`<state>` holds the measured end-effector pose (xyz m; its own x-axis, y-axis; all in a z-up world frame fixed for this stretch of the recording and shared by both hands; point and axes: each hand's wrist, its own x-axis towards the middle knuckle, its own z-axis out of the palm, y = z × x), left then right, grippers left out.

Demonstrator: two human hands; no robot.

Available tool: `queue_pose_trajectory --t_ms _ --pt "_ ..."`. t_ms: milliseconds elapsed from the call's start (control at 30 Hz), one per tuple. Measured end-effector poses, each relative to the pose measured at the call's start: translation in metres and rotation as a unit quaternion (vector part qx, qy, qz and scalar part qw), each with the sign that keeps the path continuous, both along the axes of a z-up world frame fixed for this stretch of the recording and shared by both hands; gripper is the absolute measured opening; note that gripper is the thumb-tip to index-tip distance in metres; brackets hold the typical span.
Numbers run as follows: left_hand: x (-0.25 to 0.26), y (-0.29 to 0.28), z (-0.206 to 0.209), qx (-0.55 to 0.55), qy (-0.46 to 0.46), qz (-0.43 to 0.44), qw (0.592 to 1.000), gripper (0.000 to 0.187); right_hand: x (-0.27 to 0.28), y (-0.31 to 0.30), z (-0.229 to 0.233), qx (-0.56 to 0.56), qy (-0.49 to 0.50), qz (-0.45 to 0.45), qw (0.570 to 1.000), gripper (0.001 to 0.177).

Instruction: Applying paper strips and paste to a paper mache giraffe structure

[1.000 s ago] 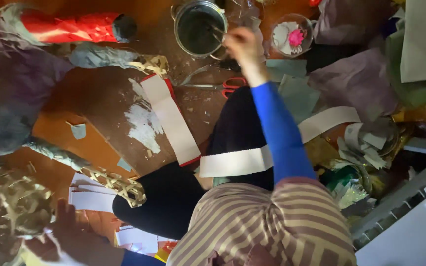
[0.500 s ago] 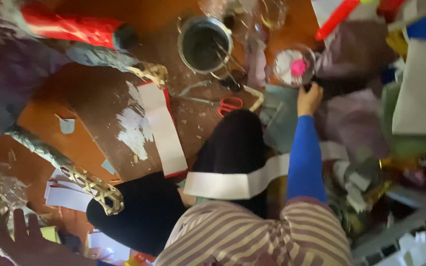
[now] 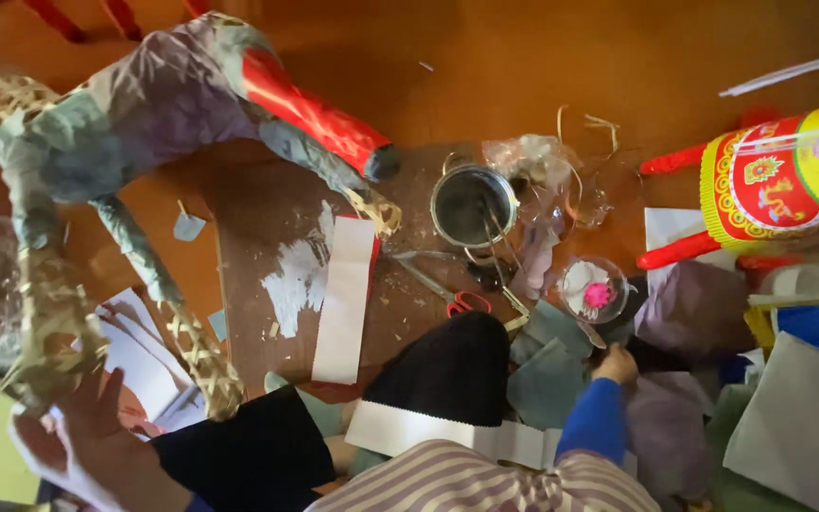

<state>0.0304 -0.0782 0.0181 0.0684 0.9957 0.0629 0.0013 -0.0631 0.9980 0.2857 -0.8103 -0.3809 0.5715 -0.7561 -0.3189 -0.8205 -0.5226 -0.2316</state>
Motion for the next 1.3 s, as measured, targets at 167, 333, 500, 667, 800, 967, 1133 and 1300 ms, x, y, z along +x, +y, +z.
queue_pose_trajectory --t_ms 167,333,500,667,800,967,1133,1300 --pt "-0.04 0.001 -0.017 -0.048 -0.124 -0.129 0.983 0.035 -0.015 -0.016 -0.015 0.179 -0.446 -0.093 0.872 0.019" --pt "-0.094 0.026 -0.086 -0.066 -0.082 -0.199 0.974 0.044 -0.03 -0.023 0.062 0.141 -0.507 -0.097 0.845 0.023" --pt "-0.124 0.012 -0.089 -0.075 -0.135 -0.297 0.942 0.076 -0.038 0.009 0.124 0.017 -0.646 0.035 0.762 0.029" --pt "-0.134 -0.005 -0.157 -0.184 -0.083 -0.271 0.941 0.079 -0.067 0.119 0.177 0.021 -0.568 0.189 0.801 0.024" --pt "-0.125 -0.073 -0.176 -0.199 -0.046 -0.372 0.905 0.067 -0.145 0.259 0.196 0.105 -0.548 0.316 0.768 0.019" --pt "-0.078 -0.138 -0.249 -0.227 -0.058 -0.609 0.758 0.084 -0.219 0.427 0.209 0.222 -0.407 0.496 0.734 0.018" --pt "-0.069 -0.12 -0.258 -0.27 0.0 -0.553 0.788 0.036 -0.226 0.486 0.178 0.453 -0.173 0.451 0.75 0.028" --pt "-0.065 -0.091 -0.292 -0.304 0.053 -0.496 0.812 0.024 -0.218 0.492 0.155 0.592 -0.1 0.401 0.692 0.027"
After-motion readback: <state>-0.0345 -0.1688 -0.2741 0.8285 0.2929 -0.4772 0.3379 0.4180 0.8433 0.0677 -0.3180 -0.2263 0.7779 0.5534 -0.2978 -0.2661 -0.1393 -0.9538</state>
